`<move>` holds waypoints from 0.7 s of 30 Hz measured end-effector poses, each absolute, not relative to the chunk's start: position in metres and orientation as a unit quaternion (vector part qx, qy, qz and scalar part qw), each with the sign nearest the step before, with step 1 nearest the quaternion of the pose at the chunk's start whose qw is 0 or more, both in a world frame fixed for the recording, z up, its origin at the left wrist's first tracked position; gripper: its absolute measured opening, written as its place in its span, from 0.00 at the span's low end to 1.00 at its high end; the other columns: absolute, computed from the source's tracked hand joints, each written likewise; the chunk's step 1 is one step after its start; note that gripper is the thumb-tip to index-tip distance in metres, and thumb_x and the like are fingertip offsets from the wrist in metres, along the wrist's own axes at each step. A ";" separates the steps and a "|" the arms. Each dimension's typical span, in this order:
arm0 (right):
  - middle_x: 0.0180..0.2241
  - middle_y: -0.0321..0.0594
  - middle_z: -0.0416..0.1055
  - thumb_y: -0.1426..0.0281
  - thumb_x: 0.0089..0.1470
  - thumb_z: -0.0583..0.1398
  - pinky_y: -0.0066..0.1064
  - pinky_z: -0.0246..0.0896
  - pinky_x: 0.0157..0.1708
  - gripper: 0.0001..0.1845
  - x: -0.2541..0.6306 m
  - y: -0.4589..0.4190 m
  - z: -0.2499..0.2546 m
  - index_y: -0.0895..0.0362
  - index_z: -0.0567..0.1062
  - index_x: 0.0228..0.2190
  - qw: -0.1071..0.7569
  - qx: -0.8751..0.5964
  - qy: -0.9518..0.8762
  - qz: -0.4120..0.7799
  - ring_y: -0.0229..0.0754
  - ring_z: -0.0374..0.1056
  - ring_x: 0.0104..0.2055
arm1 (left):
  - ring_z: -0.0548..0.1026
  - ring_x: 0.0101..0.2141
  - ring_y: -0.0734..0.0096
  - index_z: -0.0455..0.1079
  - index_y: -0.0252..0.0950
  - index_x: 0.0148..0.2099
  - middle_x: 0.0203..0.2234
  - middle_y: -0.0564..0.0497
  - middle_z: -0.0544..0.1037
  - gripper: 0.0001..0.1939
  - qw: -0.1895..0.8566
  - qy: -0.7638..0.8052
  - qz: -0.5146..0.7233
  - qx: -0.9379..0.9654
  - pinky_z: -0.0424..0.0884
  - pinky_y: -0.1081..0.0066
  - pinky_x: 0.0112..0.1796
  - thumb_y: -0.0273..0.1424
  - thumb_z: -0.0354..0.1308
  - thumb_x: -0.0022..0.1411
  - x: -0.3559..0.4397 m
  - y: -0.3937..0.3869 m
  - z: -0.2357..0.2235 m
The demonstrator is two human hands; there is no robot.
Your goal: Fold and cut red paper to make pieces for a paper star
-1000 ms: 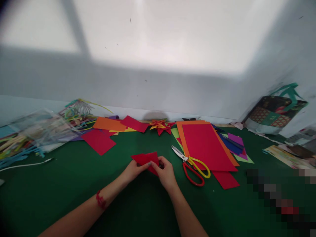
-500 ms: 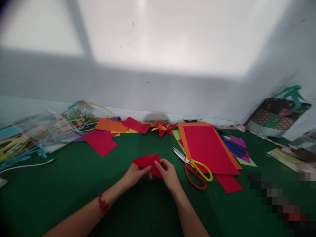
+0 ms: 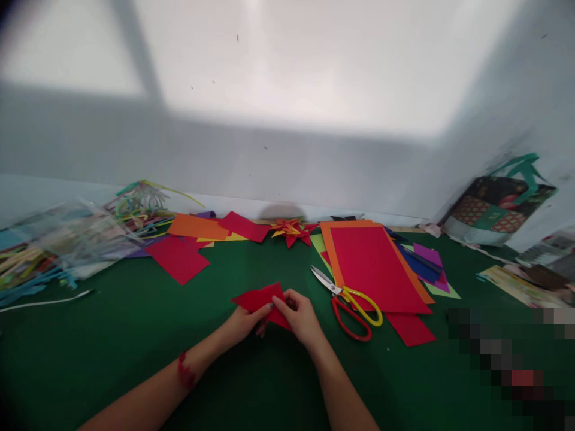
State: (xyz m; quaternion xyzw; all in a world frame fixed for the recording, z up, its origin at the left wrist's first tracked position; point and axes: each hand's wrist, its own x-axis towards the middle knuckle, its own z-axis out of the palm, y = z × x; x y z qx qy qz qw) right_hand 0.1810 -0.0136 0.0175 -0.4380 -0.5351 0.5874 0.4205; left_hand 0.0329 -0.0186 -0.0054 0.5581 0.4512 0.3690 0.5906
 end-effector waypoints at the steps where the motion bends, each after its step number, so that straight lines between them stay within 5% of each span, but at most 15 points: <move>1: 0.21 0.32 0.67 0.57 0.44 0.59 0.26 0.56 0.23 0.15 0.181 -0.014 0.017 0.57 0.66 0.22 0.421 -0.438 -0.539 0.584 0.36 0.63 0.23 | 0.61 0.13 0.79 0.59 0.35 0.18 0.09 0.57 0.62 0.22 0.592 0.452 0.367 0.557 0.58 0.77 0.18 0.45 0.47 0.55 0.033 -0.019 -0.006; 8: 0.19 0.31 0.66 0.56 0.43 0.59 0.25 0.55 0.22 0.16 0.180 -0.014 0.014 0.57 0.65 0.20 0.419 -0.443 -0.540 0.580 0.36 0.63 0.21 | 0.60 0.13 0.79 0.59 0.35 0.18 0.08 0.58 0.59 0.24 0.600 0.444 0.358 0.562 0.58 0.76 0.19 0.47 0.41 0.57 0.031 -0.020 0.003; 21: 0.21 0.33 0.68 0.56 0.45 0.57 0.27 0.59 0.25 0.16 0.178 -0.015 0.016 0.57 0.69 0.24 0.413 -0.445 -0.544 0.579 0.38 0.65 0.24 | 0.60 0.14 0.79 0.57 0.36 0.19 0.11 0.58 0.60 0.19 0.557 0.483 0.402 0.544 0.58 0.76 0.19 0.42 0.45 0.56 0.032 -0.018 0.002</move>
